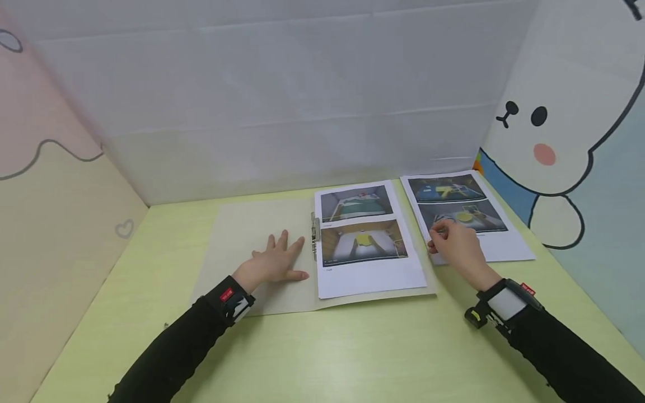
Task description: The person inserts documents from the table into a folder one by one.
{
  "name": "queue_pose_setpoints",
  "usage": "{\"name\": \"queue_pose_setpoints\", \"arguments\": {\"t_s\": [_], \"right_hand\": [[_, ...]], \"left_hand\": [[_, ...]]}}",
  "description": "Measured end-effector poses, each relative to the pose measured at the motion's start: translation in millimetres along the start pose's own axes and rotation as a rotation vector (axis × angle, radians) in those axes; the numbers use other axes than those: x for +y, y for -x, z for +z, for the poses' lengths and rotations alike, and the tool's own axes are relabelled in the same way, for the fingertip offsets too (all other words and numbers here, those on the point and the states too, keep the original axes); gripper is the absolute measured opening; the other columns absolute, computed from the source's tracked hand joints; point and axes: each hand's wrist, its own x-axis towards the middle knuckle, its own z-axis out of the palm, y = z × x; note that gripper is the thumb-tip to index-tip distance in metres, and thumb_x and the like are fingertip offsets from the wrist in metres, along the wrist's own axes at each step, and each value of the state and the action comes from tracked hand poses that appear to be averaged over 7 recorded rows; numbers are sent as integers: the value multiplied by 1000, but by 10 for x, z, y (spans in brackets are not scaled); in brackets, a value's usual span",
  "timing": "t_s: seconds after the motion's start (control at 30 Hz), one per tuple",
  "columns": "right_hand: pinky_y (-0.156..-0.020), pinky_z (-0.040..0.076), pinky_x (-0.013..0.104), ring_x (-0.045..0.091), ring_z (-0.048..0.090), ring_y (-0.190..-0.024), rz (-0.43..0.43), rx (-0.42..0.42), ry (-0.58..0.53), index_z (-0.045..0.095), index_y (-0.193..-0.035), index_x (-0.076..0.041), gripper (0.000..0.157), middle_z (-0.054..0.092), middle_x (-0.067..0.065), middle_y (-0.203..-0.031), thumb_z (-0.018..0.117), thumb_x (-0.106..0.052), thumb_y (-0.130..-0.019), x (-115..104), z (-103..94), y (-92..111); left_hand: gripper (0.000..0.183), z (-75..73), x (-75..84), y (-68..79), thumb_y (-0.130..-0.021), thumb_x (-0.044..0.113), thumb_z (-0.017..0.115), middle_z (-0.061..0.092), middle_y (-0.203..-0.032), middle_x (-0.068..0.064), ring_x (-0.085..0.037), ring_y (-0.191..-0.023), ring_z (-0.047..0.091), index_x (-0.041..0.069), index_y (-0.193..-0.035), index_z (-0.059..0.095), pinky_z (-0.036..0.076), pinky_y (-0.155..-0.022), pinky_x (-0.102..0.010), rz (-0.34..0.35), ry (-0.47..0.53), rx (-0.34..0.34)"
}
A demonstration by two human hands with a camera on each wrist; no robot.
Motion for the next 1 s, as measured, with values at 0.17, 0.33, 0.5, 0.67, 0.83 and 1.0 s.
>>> {"name": "queue_pose_setpoints", "arguments": {"t_s": [0.17,0.33,0.5,0.67,0.83,1.0], "right_hand": [[-43,41,32,22,59,-57,58,76,143,59,-102,6,31,68,20,-78,52,-22,-91,321,-104,-118],[-49,45,45,41,55,-71,211,106,262,52,-105,12,40,57,33,-89,56,-24,-87,673,-251,-241],[-63,43,63,61,40,-89,385,100,304,43,-101,20,53,41,46,-95,60,-28,-84,1018,-463,-278],[-60,42,56,51,47,-77,435,29,314,49,-78,17,54,47,37,-78,65,-34,-80,1265,-579,-277],[-55,43,42,32,50,-65,421,-57,264,59,-78,17,54,56,25,-69,67,-37,-78,1393,-656,-279],[-64,46,49,44,53,-82,413,-83,218,54,-102,23,67,56,40,-99,67,-37,-77,1454,-680,-314]], "left_hand": [[97,25,-31,10,-75,71,51,2,-153,-26,-52,-133,4,24,-151,13,25,-85,-79,-3,7,2],[96,31,-53,30,-76,70,50,2,-153,-26,-52,-133,4,24,-151,13,25,-85,-79,-11,9,-6],[95,8,-21,8,-76,69,51,2,-153,-27,-53,-133,4,23,-151,14,25,-85,-80,18,24,6],[96,27,-6,-7,-76,70,50,2,-153,-26,-52,-133,5,24,-151,13,25,-85,-79,12,9,1],[96,15,10,2,-76,69,52,3,-153,-27,-53,-132,5,23,-151,14,25,-84,-80,13,16,0],[96,8,12,-5,-76,70,50,2,-153,-27,-53,-132,5,24,-151,12,26,-85,-79,3,-5,-5]]}}
